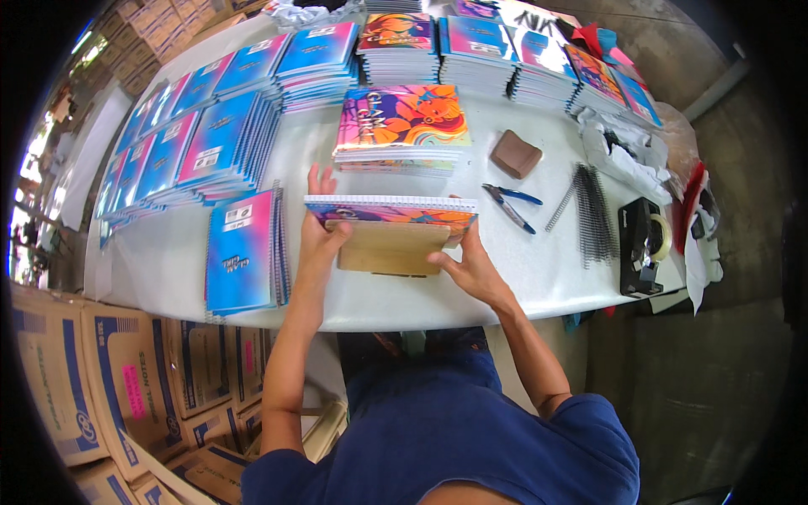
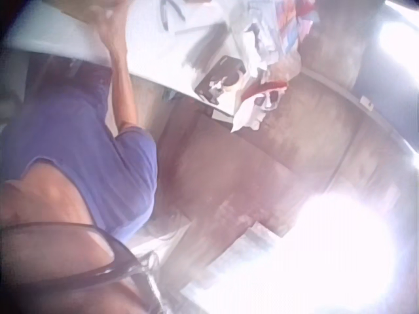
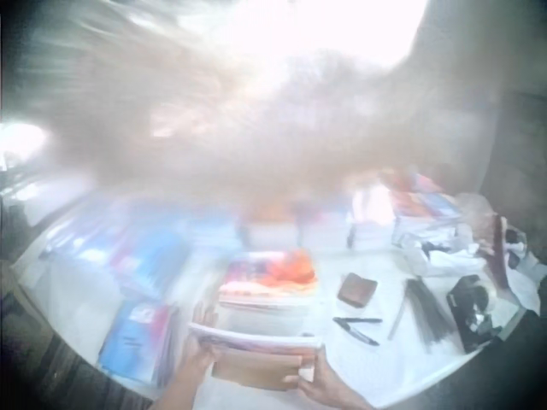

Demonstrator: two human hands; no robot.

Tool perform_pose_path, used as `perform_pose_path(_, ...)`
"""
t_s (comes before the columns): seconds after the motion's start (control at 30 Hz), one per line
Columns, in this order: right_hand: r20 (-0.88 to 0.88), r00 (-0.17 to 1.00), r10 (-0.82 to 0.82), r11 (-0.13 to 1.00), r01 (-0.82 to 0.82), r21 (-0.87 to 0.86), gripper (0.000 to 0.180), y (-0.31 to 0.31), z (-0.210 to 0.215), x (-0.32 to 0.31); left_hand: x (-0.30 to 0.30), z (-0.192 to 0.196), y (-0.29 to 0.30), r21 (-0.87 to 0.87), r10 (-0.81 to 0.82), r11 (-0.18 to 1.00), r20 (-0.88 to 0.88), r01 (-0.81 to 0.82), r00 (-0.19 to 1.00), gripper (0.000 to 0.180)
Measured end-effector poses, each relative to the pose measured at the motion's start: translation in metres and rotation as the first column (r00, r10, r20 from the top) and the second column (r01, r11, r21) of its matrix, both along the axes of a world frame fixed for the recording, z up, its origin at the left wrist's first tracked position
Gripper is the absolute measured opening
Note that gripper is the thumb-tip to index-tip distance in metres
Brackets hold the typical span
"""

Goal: The person binds notebooks by threading plastic spirals through the pre-punched holes of each stack, using a tool to trim and secure the ends of the spirals.

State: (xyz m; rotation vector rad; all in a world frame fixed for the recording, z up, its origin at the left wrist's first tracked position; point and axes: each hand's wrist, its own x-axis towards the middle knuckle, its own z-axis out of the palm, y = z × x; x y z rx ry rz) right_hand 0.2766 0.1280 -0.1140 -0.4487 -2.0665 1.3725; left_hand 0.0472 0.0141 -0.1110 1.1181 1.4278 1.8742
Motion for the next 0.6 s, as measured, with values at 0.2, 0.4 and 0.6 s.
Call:
perform_pose_path(0.2,0.122,0.78,-0.613,0.769,0.555,0.318,0.025,0.143,0.013,0.056,-0.042,-0.009,-0.027,0.043,0.164,0.985,0.03,-0.165,0.986,0.119)
perform_pose_path(0.4,0.267,0.128,-0.955,0.295,0.352,0.888,0.024,0.24,-0.035,0.107,-0.03,0.013,-0.032,0.044,0.22,0.974,0.012,-0.22,0.975,0.1)
perform_pose_path(0.6,0.311,0.338,-0.888,0.42,0.325,0.847,0.017,0.248,-0.022,0.126,-0.023,0.028,-0.044,0.04,0.261,0.964,0.021,-0.262,0.965,0.081)
